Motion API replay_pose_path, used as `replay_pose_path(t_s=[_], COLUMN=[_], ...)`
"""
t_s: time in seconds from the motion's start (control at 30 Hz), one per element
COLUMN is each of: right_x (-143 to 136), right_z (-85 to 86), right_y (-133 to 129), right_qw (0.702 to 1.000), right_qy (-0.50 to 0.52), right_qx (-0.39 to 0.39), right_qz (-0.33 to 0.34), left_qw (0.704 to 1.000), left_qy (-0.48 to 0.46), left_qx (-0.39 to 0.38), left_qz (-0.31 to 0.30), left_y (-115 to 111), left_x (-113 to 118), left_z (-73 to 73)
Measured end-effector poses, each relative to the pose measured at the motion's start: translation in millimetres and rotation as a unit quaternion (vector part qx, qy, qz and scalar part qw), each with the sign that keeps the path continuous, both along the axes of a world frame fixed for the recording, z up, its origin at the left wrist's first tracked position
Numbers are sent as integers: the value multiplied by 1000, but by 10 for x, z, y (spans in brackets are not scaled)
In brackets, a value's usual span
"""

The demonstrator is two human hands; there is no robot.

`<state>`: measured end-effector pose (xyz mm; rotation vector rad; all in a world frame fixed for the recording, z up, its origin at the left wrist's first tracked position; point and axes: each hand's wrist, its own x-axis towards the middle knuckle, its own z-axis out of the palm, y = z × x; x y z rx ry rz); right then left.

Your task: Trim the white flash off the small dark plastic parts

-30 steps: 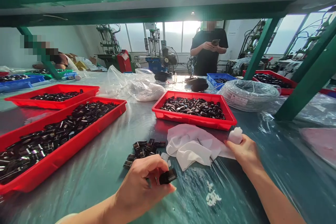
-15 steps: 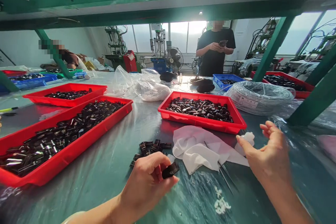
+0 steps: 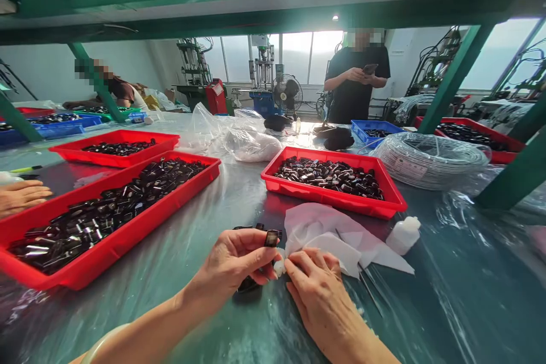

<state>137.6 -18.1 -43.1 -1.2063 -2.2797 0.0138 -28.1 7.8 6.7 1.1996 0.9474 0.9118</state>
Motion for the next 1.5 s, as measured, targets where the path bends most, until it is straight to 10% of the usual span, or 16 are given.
replay_pose_path(t_s=[0.87,1.17,1.5], right_x=[141,265,220], right_z=[-67,171,203], right_y=[64,-4,-68], right_qw=[999,951,956], right_qy=[28,304,282], right_qx=[10,-56,-73], right_qz=[-14,1,48], left_qw=[990,986,983], left_qy=[-3,-5,6], left_qx=[-61,-90,-97], left_qz=[-128,-140,-157], left_y=[-47,-61,-68], left_x=[99,126,149], left_z=[-145,-180,-217])
